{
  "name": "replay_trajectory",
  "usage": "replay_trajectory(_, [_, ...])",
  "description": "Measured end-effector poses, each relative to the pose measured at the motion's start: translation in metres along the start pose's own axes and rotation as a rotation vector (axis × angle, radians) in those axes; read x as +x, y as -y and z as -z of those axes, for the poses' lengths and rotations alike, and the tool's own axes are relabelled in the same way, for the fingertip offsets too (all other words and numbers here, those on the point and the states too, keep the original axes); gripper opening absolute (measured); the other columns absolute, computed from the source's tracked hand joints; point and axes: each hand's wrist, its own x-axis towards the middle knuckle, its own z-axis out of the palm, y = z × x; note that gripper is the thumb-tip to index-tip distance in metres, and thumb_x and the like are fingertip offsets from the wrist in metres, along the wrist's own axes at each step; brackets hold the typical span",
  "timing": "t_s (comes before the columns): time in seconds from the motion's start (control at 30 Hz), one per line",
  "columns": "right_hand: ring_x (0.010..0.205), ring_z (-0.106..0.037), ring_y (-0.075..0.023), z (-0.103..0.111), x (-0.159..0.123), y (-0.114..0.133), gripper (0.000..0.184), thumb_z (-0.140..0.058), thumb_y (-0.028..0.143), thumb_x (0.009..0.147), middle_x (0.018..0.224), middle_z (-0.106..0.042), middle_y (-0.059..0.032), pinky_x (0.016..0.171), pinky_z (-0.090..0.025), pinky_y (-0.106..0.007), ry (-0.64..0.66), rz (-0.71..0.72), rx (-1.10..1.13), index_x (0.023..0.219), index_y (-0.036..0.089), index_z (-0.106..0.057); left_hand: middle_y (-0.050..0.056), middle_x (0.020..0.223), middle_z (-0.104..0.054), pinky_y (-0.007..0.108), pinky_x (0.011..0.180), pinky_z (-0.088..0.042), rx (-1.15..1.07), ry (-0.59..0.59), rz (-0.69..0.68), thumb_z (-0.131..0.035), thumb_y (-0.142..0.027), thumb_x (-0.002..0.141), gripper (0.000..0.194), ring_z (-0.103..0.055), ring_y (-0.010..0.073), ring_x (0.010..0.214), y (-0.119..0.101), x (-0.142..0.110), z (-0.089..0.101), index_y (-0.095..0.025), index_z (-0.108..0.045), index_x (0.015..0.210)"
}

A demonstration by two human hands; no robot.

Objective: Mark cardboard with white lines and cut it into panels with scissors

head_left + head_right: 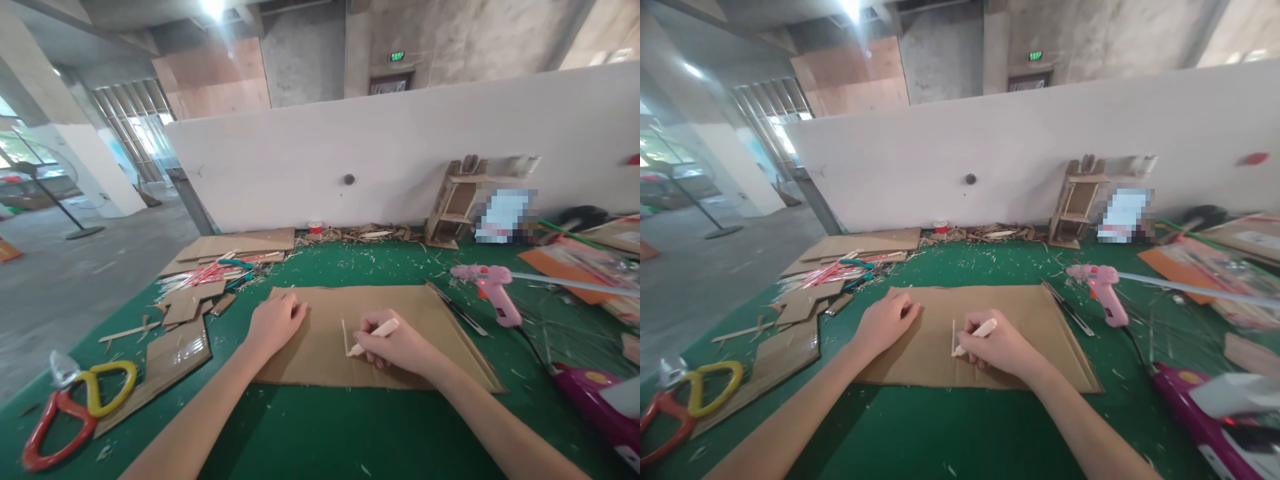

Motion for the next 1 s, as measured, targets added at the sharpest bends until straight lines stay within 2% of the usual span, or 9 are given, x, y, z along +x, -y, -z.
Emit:
replay_trajectory(0.37, [0.044,-0.050,-0.0088,0.000,-0.010,0.001,0.023,-0.056,0.022,0.075,0.046,-0.056,0.0026,0.041,-0.031,-0.017,0.067,0.087,-0.122,0.053,0.018,-0.049,0.003,0.075,-0.064,0.029,0.056,-0.033,-0.002,-0.007,0.004,-0.033,-0.044,0.091,0.034,-0.058,0.0184,0.068,0.000,0.000,0.000,-0.021,-0.047,0.071])
replay_trajectory(0.5, [0.039,-0.046,-0.0082,-0.001,-0.013,-0.002,0.024,-0.060,0.028,0.074,0.043,-0.055,0.0033,0.039,-0.030,-0.018,0.142,0.043,0.010,0.054,0.019,-0.049,0.003,0.076,-0.064,0.029,0.057,-0.035,0.017,0.004,0.026,-0.034,-0.044,0.091,0.033,-0.058,0.0181,0.069,-0.001,-0.001,0.002,-0.020,-0.050,0.073])
replay_trajectory(0.57, [0.037,-0.045,-0.0081,0.000,-0.012,-0.004,0.027,-0.060,0.034,0.076,0.041,-0.052,0.0043,0.039,-0.032,-0.018,0.077,0.047,0.176,0.057,0.020,-0.048,0.003,0.075,-0.063,0.028,0.056,-0.035,0.021,0.008,0.033,-0.034,-0.044,0.091,0.033,-0.058,0.0180,0.068,0.000,-0.001,0.002,-0.020,-0.050,0.073])
replay_trajectory(0.63, [0.035,-0.043,-0.0075,0.001,-0.008,-0.004,0.028,-0.057,0.038,0.079,0.039,-0.049,0.0060,0.039,-0.031,-0.019,-0.092,0.095,0.284,0.060,0.021,-0.046,0.003,0.075,-0.063,0.028,0.054,-0.033,0.017,0.004,0.023,-0.034,-0.044,0.091,0.033,-0.058,0.0179,0.067,0.002,-0.001,0.002,-0.021,-0.049,0.073])
replay_trajectory(0.7, [0.036,-0.043,-0.0075,0.004,-0.001,-0.005,0.025,-0.056,0.039,0.081,0.041,-0.049,0.0066,0.039,-0.032,-0.019,-0.267,0.132,0.286,0.065,0.021,-0.048,0.003,0.076,-0.063,0.028,0.054,-0.033,0.012,-0.001,0.002,-0.033,-0.044,0.091,0.033,-0.057,0.0178,0.067,0.002,-0.001,0.002,-0.021,-0.048,0.073])
replay_trajectory(0.73, [0.038,-0.045,-0.0079,0.006,0.004,-0.005,0.023,-0.058,0.038,0.080,0.044,-0.051,0.0059,0.039,-0.033,-0.019,-0.313,0.132,0.266,0.068,0.021,-0.050,0.003,0.076,-0.063,0.028,0.055,-0.033,0.010,0.001,-0.006,-0.033,-0.044,0.091,0.033,-0.058,0.0177,0.067,0.002,-0.001,0.002,-0.021,-0.047,0.073])
replay_trajectory(0.83, [0.045,-0.053,-0.0096,0.013,0.019,-0.003,0.020,-0.059,0.039,0.078,0.056,-0.058,0.0024,0.042,-0.040,-0.020,-0.285,0.086,0.235,0.073,0.020,-0.053,0.003,0.076,-0.063,0.028,0.057,-0.035,0.009,0.017,-0.015,-0.033,-0.044,0.091,0.033,-0.059,0.0179,0.069,0.001,-0.001,0.003,-0.020,-0.047,0.073])
replay_trajectory(0.9, [0.046,-0.055,-0.0102,0.016,0.031,-0.002,0.020,-0.055,0.039,0.080,0.058,-0.060,0.0013,0.042,-0.043,-0.020,-0.235,0.067,0.237,0.076,0.020,-0.053,0.004,0.078,-0.064,0.028,0.059,-0.036,0.013,0.025,-0.013,-0.034,-0.044,0.091,0.033,-0.059,0.0186,0.071,0.001,-0.001,0.004,-0.020,-0.049,0.074])
replay_trajectory(1.0, [0.047,-0.058,-0.0111,0.020,0.048,-0.001,0.015,-0.054,0.036,0.080,0.060,-0.062,0.0002,0.042,-0.045,-0.020,-0.244,0.077,0.207,0.078,0.020,-0.052,0.005,0.081,-0.065,0.029,0.060,-0.038,0.011,0.026,-0.009,-0.033,-0.044,0.091,0.033,-0.060,0.0199,0.074,0.001,0.000,0.004,-0.020,-0.052,0.077])
